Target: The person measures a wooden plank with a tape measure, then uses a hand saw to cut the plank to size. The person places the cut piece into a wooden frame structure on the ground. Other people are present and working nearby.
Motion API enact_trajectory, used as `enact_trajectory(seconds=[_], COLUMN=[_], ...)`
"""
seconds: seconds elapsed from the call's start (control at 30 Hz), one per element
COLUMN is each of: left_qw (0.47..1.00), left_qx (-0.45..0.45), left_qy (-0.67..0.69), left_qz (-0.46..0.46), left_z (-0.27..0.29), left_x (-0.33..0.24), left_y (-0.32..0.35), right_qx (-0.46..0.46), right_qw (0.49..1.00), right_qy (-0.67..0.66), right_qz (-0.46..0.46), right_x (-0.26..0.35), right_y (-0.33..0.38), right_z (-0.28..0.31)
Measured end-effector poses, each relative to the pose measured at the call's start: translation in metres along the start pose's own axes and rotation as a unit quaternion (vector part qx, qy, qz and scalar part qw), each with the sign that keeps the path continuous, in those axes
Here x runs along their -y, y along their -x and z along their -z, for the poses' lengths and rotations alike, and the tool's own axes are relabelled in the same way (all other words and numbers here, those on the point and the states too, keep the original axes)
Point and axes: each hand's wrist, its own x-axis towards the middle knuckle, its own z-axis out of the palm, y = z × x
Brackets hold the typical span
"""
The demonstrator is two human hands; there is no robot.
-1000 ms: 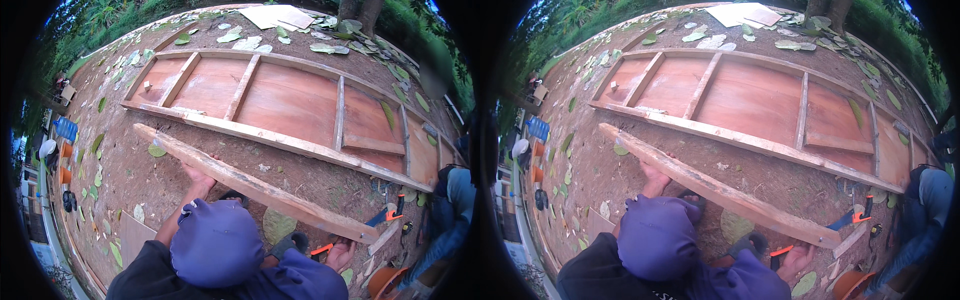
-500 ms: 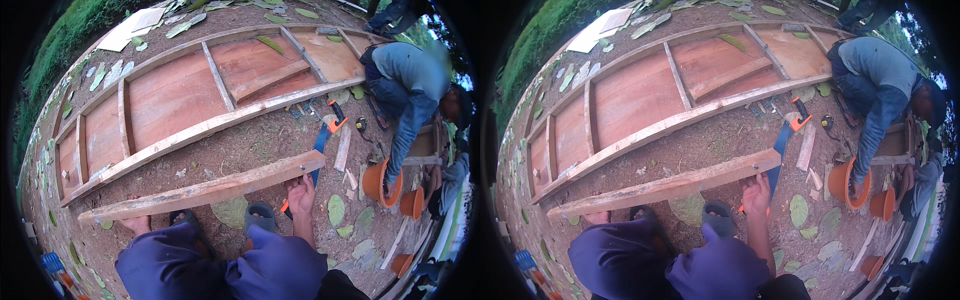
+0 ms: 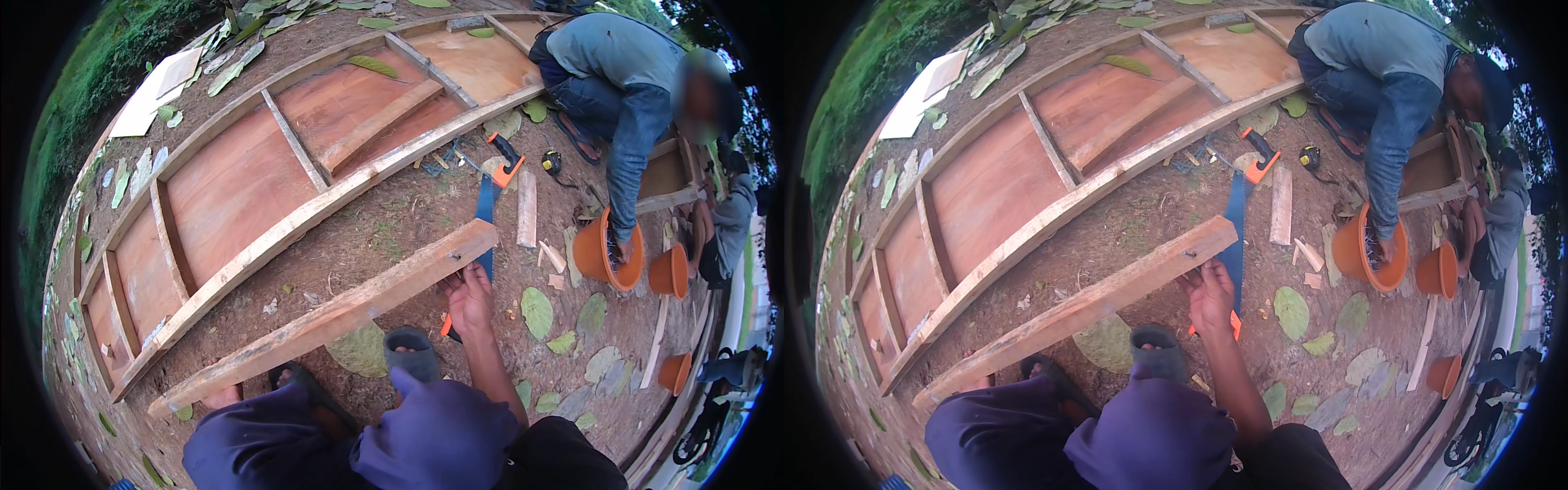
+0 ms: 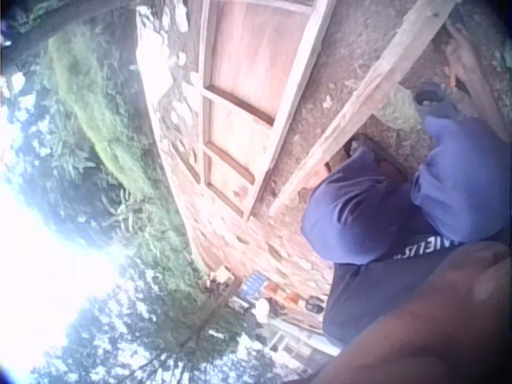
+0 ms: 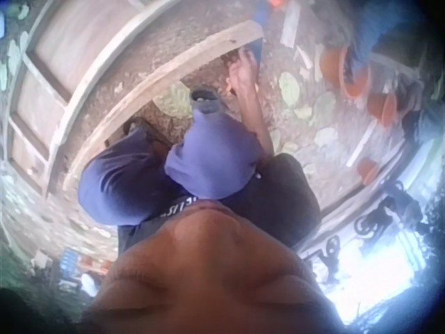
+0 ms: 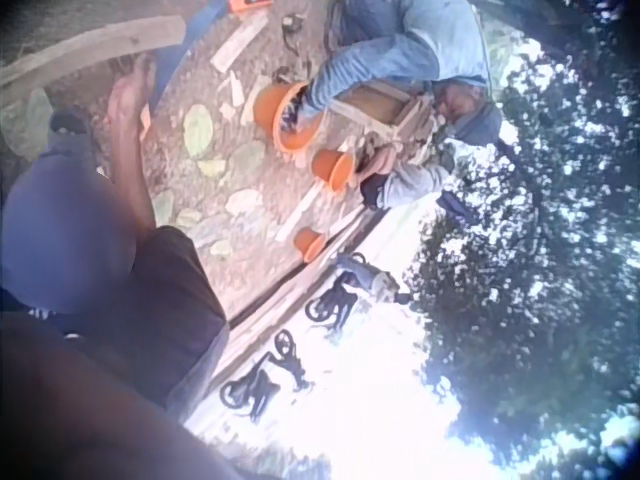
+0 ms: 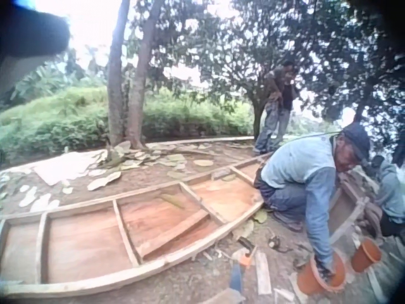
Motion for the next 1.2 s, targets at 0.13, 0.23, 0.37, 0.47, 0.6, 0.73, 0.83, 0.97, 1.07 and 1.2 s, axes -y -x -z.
enact_trajectory(seconds=[0.13, 0.23, 0.37, 0.47, 0.6, 0.73, 0.83, 0.97, 1.07, 1.2], left_qw=[1.000, 1.000, 1.000, 0.999, 0.999, 0.998, 0.997, 0.993, 0.977, 0.966], left_qx=[-0.006, -0.011, -0.019, -0.023, -0.034, -0.043, -0.052, -0.058, -0.042, -0.006], left_qy=[-0.005, -0.004, 0.002, 0.004, 0.007, 0.009, 0.014, 0.005, -0.039, -0.101], left_qz=[0.005, 0.006, 0.014, 0.022, 0.028, 0.037, 0.058, 0.107, 0.205, 0.239], left_z=[0.002, 0.004, 0.009, 0.011, 0.014, 0.018, 0.021, 0.010, 0.008, 0.000], left_x=[-0.001, -0.003, -0.005, -0.006, -0.010, -0.015, -0.015, -0.011, -0.020, -0.018], left_y=[0.002, 0.003, 0.007, 0.009, 0.013, 0.025, 0.026, 0.031, 0.017, 0.020], right_qx=[-0.011, -0.021, -0.025, -0.015, -0.028, -0.039, -0.021, 0.037, 0.092, 0.096], right_qw=[1.000, 1.000, 0.999, 0.999, 0.991, 0.970, 0.951, 0.921, 0.909, 0.900], right_qy=[0.003, 0.001, 0.004, 0.044, 0.127, 0.237, 0.307, 0.383, 0.402, 0.422], right_qz=[0.001, -0.011, -0.022, -0.021, -0.025, -0.022, -0.025, 0.063, 0.063, 0.044], right_x=[0.000, -0.001, -0.004, -0.007, -0.012, -0.017, -0.028, -0.044, -0.069, -0.104], right_y=[-0.001, -0.001, -0.006, -0.016, -0.051, -0.090, -0.116, -0.144, -0.150, -0.134], right_z=[-0.007, -0.008, -0.007, -0.011, -0.044, -0.083, -0.113, -0.139, -0.138, -0.091])
